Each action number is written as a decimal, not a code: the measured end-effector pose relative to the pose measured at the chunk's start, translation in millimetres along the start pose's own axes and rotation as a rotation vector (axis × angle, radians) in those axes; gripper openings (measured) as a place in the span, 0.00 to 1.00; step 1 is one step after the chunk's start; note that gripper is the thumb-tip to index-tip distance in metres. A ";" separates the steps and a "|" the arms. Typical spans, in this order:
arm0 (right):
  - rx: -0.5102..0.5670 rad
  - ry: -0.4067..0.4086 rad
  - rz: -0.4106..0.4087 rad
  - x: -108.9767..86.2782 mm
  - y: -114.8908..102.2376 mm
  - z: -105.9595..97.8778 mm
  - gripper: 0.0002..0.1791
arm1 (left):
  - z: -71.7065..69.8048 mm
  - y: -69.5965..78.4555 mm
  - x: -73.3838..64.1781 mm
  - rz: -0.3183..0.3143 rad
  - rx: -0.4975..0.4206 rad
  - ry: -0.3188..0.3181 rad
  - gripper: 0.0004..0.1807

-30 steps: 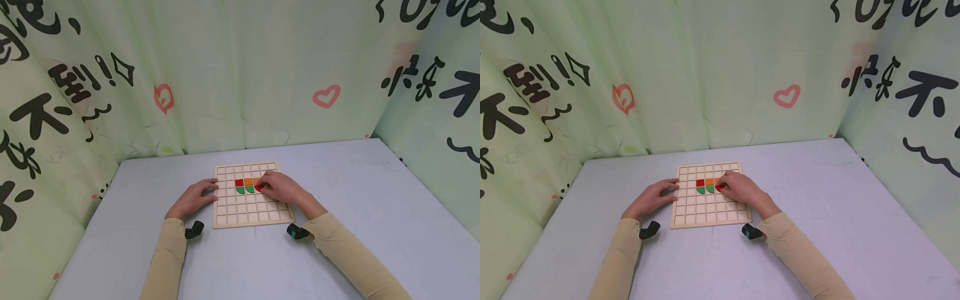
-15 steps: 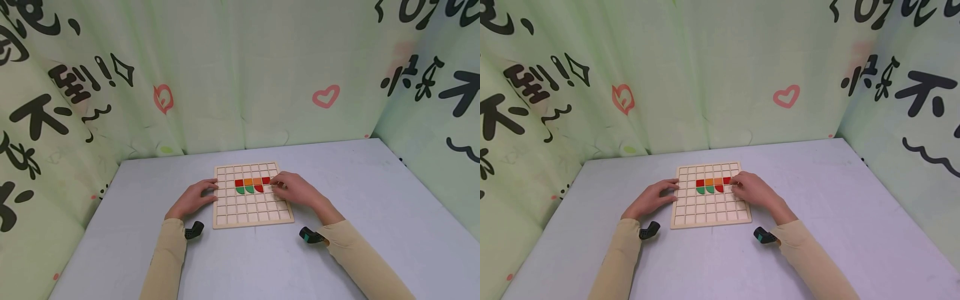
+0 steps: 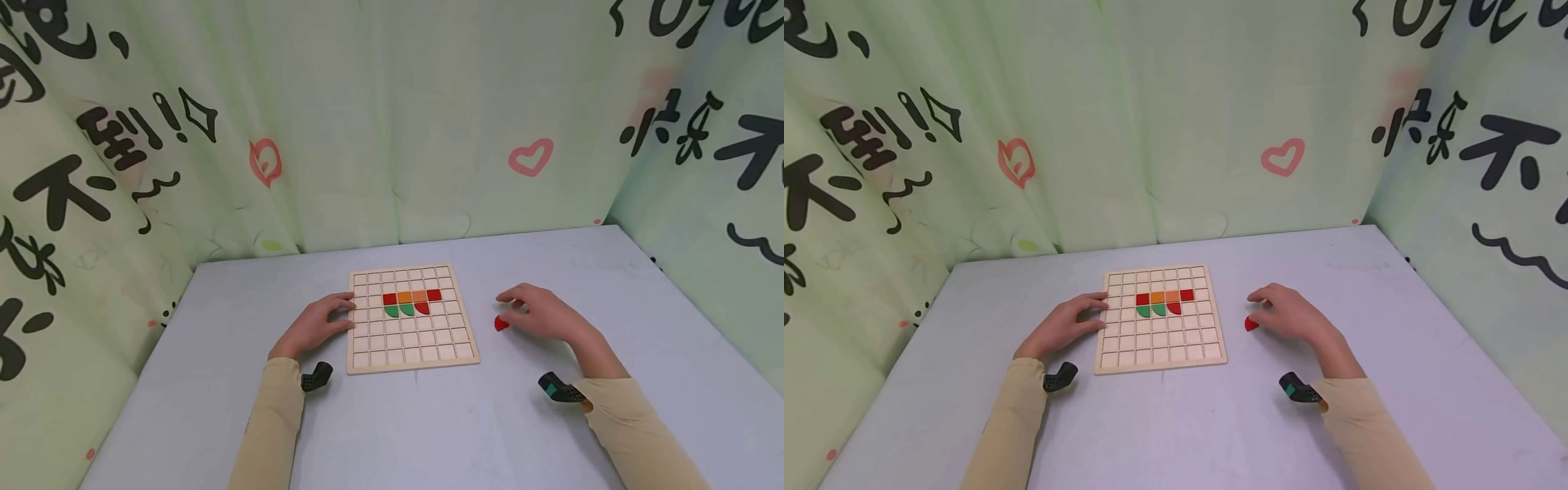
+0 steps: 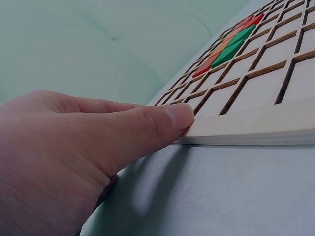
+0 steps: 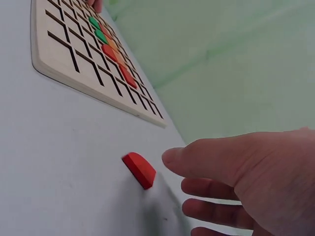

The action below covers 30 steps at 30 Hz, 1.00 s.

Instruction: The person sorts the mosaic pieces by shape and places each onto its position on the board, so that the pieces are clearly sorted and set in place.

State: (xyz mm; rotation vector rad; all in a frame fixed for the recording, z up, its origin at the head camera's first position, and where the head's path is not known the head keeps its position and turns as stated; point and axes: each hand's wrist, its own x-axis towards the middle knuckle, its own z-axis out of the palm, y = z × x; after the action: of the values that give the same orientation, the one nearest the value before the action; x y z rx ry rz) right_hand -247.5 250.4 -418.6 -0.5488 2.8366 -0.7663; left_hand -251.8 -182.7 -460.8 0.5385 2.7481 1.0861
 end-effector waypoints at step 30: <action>-0.022 -0.004 -0.120 1.8 -3.4 11.7 0.11 | -0.9 2.1 0.4 0.012 -0.006 -0.001 0.22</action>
State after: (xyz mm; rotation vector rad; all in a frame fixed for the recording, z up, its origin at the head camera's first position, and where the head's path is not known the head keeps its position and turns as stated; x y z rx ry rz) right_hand -245.3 241.7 -427.0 -0.7285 2.8330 -0.7530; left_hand -251.8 -181.7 -458.7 0.5551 2.7433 1.0961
